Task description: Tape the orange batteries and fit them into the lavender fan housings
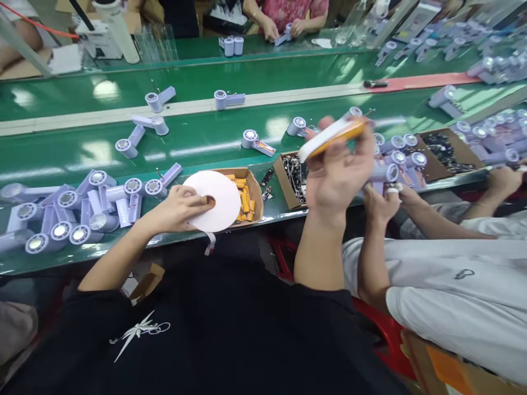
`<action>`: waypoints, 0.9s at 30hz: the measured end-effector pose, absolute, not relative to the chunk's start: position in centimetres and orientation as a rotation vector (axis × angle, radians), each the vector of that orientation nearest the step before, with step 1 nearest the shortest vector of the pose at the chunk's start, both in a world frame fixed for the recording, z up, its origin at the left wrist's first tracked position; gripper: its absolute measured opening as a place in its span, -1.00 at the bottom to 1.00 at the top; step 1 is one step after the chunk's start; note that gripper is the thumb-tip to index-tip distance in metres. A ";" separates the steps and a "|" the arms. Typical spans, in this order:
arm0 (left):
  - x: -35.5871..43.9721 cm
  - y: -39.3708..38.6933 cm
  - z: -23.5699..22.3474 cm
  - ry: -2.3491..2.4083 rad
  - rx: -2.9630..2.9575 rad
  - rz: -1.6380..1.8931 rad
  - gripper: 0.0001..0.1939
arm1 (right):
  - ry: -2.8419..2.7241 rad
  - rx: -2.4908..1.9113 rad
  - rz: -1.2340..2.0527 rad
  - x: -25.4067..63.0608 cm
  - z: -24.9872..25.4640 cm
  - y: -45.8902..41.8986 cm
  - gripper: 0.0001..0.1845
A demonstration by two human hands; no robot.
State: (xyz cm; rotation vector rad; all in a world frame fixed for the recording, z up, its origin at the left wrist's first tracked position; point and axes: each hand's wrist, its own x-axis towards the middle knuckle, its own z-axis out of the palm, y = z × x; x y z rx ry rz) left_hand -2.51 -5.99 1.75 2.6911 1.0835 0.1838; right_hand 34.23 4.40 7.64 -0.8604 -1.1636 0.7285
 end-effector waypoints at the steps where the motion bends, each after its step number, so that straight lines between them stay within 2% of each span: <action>1: -3.2 -5.2 1.7 1.108 2.660 0.199 -0.19 | -1.160 -0.877 0.786 33.7 6.8 3.2 -0.49; 3: -4.6 -4.4 1.2 1.110 2.583 0.271 -0.19 | -1.087 -0.889 0.846 32.7 4.4 0.4 -0.38; 5: -6.2 -4.5 0.3 1.251 2.500 0.406 -0.26 | -0.963 -0.888 0.832 32.6 1.5 -2.0 -0.36; 8: -9.2 -4.9 -1.0 1.852 2.333 0.554 -0.43 | -0.810 -0.925 0.793 34.3 -1.9 -4.0 -0.37; 10: -11.0 -4.6 -1.7 2.242 2.177 0.497 -0.43 | -0.765 -0.984 0.827 35.4 -3.2 -4.4 -0.36; 12: -11.9 -3.6 -2.2 2.423 2.049 0.339 -0.40 | -0.743 -1.024 0.893 35.9 -3.8 -4.4 -0.34; 16: -10.9 -1.4 -3.2 2.404 2.018 0.140 -0.55 | -0.745 -1.003 0.908 34.8 -3.7 -4.0 -0.27; 23: -8.4 0.6 -5.3 2.375 2.160 0.296 -0.53 | -0.826 -0.970 0.927 34.0 -2.5 -3.1 -0.29; 27: -8.9 5.2 -4.8 2.402 2.193 0.415 -0.50 | -0.878 -0.970 0.929 34.2 -1.5 -1.8 -0.26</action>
